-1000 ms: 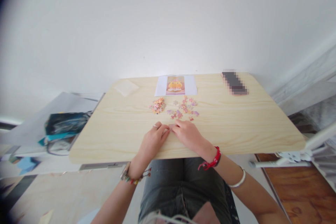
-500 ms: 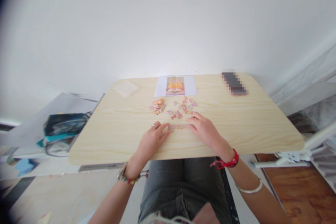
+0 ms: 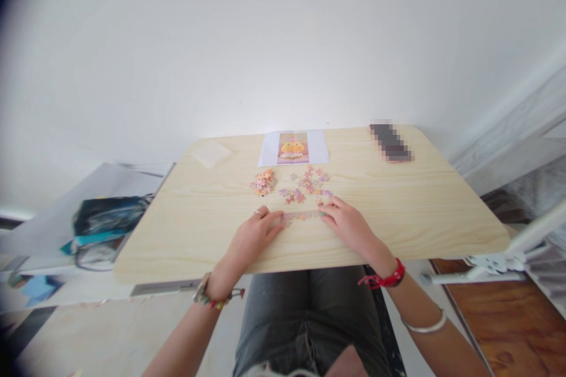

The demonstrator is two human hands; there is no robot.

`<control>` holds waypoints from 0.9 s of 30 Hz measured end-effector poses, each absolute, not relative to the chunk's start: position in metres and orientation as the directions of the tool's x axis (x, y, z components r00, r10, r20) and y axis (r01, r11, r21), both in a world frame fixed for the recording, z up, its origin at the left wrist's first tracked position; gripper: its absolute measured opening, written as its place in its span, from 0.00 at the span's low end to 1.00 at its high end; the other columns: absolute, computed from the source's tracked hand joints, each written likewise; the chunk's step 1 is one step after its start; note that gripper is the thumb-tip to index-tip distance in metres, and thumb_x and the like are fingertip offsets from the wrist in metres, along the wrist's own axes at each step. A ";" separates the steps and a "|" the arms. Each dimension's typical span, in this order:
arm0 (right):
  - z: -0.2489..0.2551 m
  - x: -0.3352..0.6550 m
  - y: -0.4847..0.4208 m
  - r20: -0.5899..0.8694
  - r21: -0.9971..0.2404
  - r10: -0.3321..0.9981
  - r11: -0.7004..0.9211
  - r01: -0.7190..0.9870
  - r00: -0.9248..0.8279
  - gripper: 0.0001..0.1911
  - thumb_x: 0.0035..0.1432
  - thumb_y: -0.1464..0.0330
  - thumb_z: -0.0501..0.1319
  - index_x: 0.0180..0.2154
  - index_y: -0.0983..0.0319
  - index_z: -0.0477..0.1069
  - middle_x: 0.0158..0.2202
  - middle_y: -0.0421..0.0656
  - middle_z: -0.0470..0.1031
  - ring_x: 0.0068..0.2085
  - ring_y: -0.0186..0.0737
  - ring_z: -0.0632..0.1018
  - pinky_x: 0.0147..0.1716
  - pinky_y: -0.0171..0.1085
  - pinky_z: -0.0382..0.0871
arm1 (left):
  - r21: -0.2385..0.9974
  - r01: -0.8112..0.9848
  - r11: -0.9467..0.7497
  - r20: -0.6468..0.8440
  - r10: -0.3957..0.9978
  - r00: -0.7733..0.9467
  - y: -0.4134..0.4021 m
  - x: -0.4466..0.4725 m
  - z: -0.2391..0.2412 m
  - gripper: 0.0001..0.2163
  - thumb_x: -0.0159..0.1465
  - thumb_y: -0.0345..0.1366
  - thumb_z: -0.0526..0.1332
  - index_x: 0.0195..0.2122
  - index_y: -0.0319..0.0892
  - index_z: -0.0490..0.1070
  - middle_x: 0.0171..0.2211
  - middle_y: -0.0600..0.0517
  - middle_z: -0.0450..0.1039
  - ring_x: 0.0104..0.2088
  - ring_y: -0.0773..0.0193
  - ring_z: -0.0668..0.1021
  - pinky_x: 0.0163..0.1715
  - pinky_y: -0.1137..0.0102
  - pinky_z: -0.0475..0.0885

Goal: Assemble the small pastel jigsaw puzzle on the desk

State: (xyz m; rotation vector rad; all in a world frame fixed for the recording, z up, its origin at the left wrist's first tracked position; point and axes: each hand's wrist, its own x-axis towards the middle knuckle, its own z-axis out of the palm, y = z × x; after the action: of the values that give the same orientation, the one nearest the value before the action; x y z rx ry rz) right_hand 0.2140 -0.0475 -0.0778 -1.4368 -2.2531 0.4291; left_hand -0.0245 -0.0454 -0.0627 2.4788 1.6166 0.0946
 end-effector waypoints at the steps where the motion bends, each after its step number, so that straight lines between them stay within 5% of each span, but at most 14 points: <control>1: -0.078 0.214 -0.046 0.190 -0.478 0.910 0.413 0.775 -0.368 0.11 0.57 0.68 0.52 0.39 0.60 0.70 0.37 0.44 0.70 0.37 0.38 0.73 0.40 0.37 0.67 | 0.183 0.903 -0.388 -0.043 0.915 0.401 -0.045 -0.024 -0.063 0.12 0.63 0.40 0.50 0.45 0.45 0.63 0.38 0.50 0.64 0.34 0.65 0.74 0.33 0.73 0.68; 17: -0.059 0.237 -0.021 0.244 -0.467 0.916 0.398 0.790 -0.318 0.10 0.55 0.70 0.53 0.36 0.62 0.72 0.34 0.44 0.70 0.33 0.36 0.72 0.35 0.35 0.65 | 0.186 0.918 -0.350 -0.009 0.934 0.357 -0.046 -0.029 -0.054 0.14 0.62 0.38 0.51 0.49 0.44 0.62 0.40 0.49 0.65 0.37 0.63 0.74 0.34 0.72 0.69; 27: -0.051 0.223 0.032 0.106 -0.336 0.945 0.327 0.883 -0.310 0.10 0.52 0.69 0.54 0.30 0.64 0.73 0.28 0.43 0.68 0.28 0.34 0.69 0.31 0.32 0.59 | 0.195 0.928 -0.317 0.034 0.948 0.316 -0.045 -0.037 -0.054 0.14 0.63 0.38 0.51 0.48 0.43 0.64 0.39 0.49 0.66 0.36 0.63 0.74 0.34 0.72 0.69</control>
State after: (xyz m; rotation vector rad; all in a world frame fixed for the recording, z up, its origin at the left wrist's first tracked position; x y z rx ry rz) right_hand 0.2227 0.0315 -0.0514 -1.6435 -2.3136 0.3120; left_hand -0.0369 -0.0455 -0.0543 2.4321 1.7465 0.2141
